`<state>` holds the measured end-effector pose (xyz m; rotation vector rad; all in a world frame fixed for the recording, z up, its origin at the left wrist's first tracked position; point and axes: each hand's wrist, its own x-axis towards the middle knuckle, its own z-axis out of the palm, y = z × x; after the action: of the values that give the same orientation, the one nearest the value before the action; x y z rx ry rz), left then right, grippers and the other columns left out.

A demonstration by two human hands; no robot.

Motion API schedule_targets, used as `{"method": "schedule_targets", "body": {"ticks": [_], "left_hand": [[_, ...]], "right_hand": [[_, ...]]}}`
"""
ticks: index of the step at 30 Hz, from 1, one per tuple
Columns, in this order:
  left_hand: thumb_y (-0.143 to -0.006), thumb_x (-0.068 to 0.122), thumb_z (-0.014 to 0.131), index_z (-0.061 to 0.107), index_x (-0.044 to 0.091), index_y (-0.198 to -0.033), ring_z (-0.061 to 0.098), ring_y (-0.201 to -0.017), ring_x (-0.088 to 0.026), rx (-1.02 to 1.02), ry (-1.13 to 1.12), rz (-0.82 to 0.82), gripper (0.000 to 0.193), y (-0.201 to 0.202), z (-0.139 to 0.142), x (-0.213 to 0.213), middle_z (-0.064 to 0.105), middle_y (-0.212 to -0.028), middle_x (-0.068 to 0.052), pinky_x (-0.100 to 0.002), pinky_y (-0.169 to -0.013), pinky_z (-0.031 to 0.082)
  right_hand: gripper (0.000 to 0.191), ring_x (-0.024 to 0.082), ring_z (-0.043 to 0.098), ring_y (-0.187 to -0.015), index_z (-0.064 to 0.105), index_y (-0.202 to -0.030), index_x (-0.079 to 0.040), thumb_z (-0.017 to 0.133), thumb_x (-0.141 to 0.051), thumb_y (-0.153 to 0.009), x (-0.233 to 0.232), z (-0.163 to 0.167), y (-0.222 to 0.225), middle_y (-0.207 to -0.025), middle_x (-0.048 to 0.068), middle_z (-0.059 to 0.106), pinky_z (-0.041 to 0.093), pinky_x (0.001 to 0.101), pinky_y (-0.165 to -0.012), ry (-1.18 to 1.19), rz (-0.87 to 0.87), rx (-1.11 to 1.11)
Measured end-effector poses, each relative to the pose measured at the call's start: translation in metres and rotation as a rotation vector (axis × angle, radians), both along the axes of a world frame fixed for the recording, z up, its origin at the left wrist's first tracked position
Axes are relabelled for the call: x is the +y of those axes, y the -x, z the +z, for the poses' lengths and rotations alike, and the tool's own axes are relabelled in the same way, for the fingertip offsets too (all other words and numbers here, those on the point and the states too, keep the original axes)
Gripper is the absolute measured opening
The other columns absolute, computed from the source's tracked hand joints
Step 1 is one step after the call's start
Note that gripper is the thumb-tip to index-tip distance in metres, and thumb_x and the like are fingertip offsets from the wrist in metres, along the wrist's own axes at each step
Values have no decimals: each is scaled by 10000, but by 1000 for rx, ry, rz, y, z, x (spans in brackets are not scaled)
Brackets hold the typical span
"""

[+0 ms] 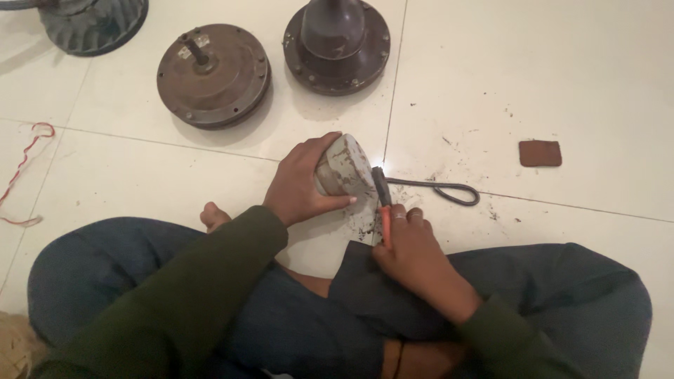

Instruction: The person sits on the floor working on an electric pedestal fan motor. They first work by hand around the fan's motor housing and base, then pick up a small cylindrical motor component and use pliers to pry and work at its parts, handling wires on the component.

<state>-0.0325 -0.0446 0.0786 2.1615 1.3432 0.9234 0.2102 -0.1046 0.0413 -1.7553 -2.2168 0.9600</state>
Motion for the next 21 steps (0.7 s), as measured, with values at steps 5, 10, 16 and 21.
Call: {"method": "schedule_targets", "body": {"ticks": [5,10,16,21], "left_hand": [[-671,388,939,506,37,-1463,601,-1258,-372,-46,7,-37,968,4,-1,1,630,-1344,-194,-438,-1082,477],[-667,380,947,515,46,-1452,606,-1244,-367,-44,19,-83,957,4,-1,3,640,-1338,-184,-435,-1079,480],[-670,389,947,510,39,-1454,604,-1255,-364,-69,31,-57,963,-4,1,4,636,-1342,-189,-435,-1084,478],[-668,395,945,492,30,-1468,591,-1268,-378,-67,39,-57,988,-8,-1,5,626,-1357,-201,-446,-1091,459]], "right_hand": [[740,494,581,-1062,412,-1427,1,693,-164,-762,10,7,-17,-1222,300,507,526,507,-881,89,11,69],[693,463,593,-1050,434,-1359,67,689,-154,-754,17,-2,-36,-1172,298,539,514,479,-875,95,115,167],[644,468,595,-1035,486,-1266,97,742,-185,-747,17,-13,-40,-1117,303,578,504,481,-884,-72,130,152],[548,480,580,-1045,571,-1110,64,781,-156,-653,18,-10,-45,-1143,309,567,503,479,-867,-210,104,252]]}}
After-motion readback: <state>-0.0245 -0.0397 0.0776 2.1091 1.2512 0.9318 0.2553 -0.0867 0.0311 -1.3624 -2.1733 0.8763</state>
